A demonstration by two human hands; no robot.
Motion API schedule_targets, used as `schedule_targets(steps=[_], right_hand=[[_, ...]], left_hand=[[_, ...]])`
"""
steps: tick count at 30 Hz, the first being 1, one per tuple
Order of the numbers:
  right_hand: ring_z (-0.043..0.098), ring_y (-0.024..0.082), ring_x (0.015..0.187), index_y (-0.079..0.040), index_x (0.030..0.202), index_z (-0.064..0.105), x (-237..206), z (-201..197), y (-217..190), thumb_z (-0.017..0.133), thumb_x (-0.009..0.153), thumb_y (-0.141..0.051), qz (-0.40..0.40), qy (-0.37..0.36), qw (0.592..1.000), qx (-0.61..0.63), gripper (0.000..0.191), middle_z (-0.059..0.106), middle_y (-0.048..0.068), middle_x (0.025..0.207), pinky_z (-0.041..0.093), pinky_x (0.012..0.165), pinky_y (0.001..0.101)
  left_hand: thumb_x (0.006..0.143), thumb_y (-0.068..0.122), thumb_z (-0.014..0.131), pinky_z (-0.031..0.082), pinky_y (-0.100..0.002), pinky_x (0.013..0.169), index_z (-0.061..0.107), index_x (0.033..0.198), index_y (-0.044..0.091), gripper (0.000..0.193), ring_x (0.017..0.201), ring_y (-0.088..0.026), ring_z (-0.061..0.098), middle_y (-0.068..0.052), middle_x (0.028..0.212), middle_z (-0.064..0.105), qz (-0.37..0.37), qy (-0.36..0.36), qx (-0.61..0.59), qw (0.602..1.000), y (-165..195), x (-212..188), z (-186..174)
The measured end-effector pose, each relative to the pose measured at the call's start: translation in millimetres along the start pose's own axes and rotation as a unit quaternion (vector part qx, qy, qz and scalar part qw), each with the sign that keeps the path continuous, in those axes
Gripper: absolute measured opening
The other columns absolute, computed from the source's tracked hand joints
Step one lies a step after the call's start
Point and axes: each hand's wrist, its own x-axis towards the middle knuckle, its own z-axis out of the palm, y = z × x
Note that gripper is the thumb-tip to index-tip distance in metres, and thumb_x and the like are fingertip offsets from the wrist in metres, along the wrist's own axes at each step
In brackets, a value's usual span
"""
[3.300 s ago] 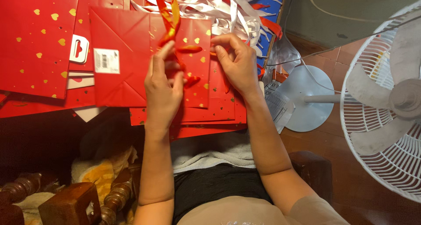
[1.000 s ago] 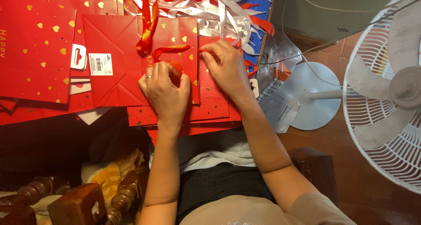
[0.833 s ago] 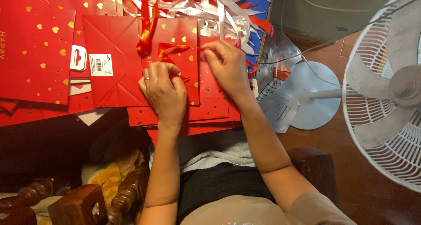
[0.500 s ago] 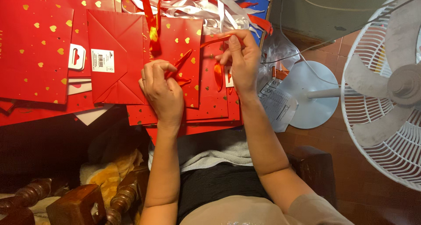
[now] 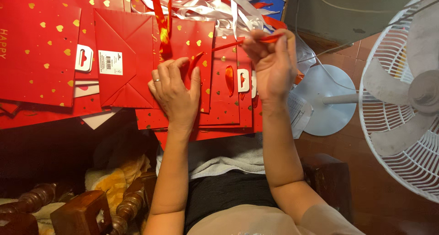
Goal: The person sits and ties red ribbons onto red Valentine's Day gift bags. They thread the ribbon through the bag's handle, pull it taut, and tie a knot, repeating this process for multiple bags.
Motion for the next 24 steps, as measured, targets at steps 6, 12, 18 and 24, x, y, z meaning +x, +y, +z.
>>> schedule_targets(steps=[6, 12, 18, 24], right_hand=[[0.071, 0.029, 0.106, -0.008, 0.121, 0.052, -17, 1, -21, 0.041, 0.117, -0.022, -0.106, 0.065, 0.992, 0.024, 0.018, 0.07, 0.02, 0.12, 0.056, 0.104, 0.0468], [0.07, 0.028, 0.112, -0.009, 0.12, 0.052, -33, 17, -15, 0.044, 0.117, -0.023, -0.108, 0.039, 0.993, 0.024, 0.016, 0.069, 0.017, 0.12, 0.055, 0.104, 0.0472], [0.066, 0.026, 0.121, -0.008, 0.132, 0.051, -50, 45, 7, 0.045, 0.12, -0.025, -0.017, -0.061, 0.996, -0.07, 0.022, 0.063, 0.016, 0.128, 0.053, 0.113, 0.0453], [0.045, 0.021, 0.146, -0.007, 0.159, 0.031, -65, 60, 34, 0.043, 0.113, -0.02, 0.109, -0.159, 0.958, -0.214, 0.05, 0.044, 0.011, 0.157, 0.037, 0.123, 0.0364]], left_hand=[[0.087, 0.063, 0.079, 0.037, -0.045, 0.093, 0.063, 0.122, 0.011, 0.064, 0.112, -0.027, 0.054, -0.007, 0.117, 0.059, 0.019, -0.014, 0.027, 0.999, 5, 4, -4], [0.082, 0.054, 0.082, 0.037, -0.045, 0.097, 0.062, 0.121, 0.009, 0.063, 0.106, -0.027, 0.055, -0.007, 0.108, 0.061, 0.081, -0.014, 0.037, 0.996, 12, 0, -9], [0.097, 0.018, 0.071, 0.046, -0.044, 0.091, 0.068, 0.107, 0.006, 0.016, 0.076, -0.025, 0.066, -0.005, 0.076, 0.068, -0.003, -0.066, -0.128, 0.99, 9, 1, -14], [0.098, 0.006, 0.068, 0.055, -0.042, 0.076, 0.066, 0.105, 0.0, 0.01, 0.086, -0.033, 0.07, -0.015, 0.094, 0.071, 0.035, 0.002, -0.168, 0.985, 20, -3, -39]])
